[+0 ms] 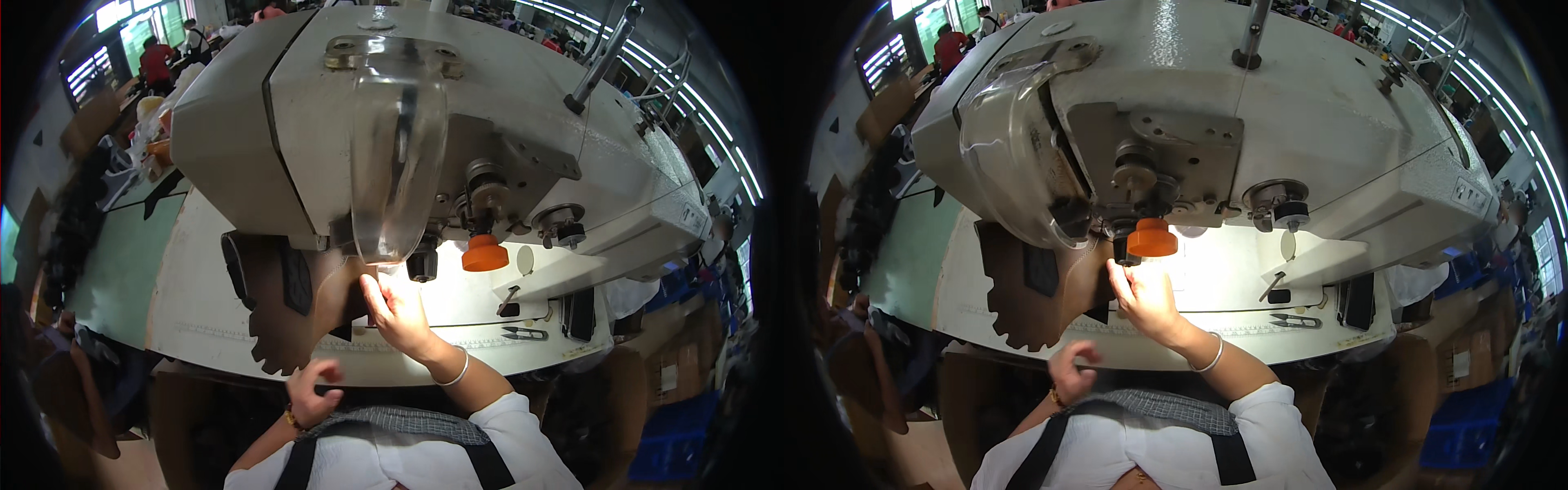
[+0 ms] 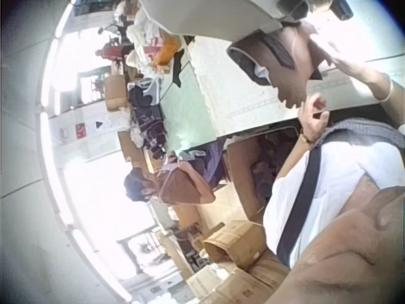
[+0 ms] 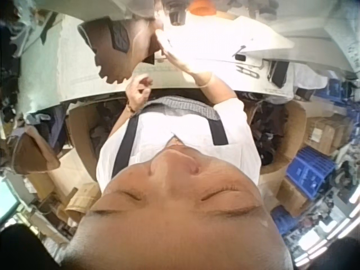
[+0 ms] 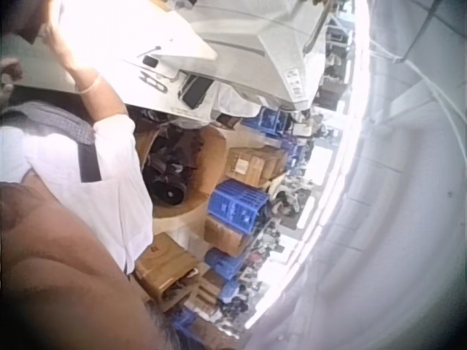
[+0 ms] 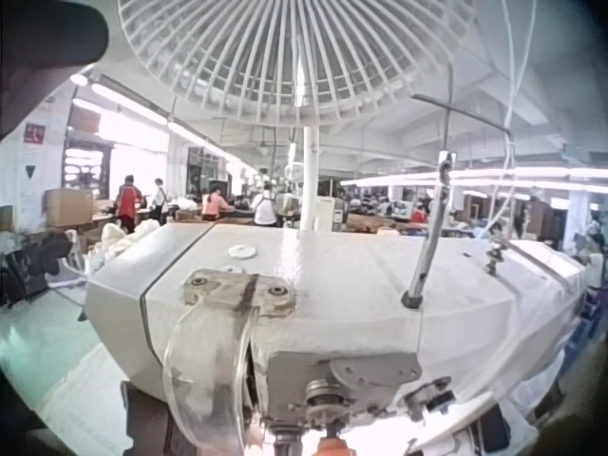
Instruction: The person aligns and feeds components of a leather boot upper into an industrial sewing machine, stitching the pieces together along the edges.
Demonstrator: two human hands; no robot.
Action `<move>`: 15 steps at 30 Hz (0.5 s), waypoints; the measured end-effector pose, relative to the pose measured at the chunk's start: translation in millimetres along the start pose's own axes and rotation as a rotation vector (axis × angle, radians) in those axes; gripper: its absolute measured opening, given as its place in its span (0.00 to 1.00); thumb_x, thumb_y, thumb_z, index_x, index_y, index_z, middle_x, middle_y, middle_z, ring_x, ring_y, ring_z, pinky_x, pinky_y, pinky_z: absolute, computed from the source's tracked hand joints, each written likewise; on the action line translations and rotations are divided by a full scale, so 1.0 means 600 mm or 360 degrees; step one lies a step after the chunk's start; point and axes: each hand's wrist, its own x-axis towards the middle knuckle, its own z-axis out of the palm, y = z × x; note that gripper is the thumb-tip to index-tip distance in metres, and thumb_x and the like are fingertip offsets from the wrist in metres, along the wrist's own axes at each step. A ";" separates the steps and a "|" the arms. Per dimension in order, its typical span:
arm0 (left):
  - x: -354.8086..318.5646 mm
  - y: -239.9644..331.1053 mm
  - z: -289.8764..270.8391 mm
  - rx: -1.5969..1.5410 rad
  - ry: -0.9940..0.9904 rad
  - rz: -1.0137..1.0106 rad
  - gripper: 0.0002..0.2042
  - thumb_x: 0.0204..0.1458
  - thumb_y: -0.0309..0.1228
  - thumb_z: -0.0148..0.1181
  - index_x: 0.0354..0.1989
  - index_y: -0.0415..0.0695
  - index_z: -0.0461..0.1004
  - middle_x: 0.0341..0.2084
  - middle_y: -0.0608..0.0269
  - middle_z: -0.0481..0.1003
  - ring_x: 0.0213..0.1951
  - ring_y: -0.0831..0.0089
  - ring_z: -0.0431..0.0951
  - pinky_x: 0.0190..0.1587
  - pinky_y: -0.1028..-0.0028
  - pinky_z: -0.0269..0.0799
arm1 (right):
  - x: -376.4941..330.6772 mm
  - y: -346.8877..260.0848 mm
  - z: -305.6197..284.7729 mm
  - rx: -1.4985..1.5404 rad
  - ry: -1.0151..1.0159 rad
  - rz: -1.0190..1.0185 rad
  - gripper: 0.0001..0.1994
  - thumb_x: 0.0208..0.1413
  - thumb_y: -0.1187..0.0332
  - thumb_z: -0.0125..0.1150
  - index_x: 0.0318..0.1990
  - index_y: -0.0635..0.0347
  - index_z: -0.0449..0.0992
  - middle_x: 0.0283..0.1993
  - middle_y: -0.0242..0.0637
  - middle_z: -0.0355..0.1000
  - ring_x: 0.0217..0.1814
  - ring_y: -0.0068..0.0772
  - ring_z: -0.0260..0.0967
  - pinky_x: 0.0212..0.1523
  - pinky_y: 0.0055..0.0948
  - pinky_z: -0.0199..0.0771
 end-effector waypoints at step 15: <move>0.193 0.081 0.041 -0.0775 0.0798 -0.0722 0.09 0.58 0.33 0.58 0.32 0.39 0.74 0.20 0.69 0.72 0.14 0.85 0.67 0.12 0.86 0.58 | 0.003 -0.002 0.022 0.0578 0.0061 0.0353 0.20 0.64 0.68 0.49 0.18 0.65 0.67 0.11 0.33 0.57 0.14 0.16 0.51 0.15 0.27 0.52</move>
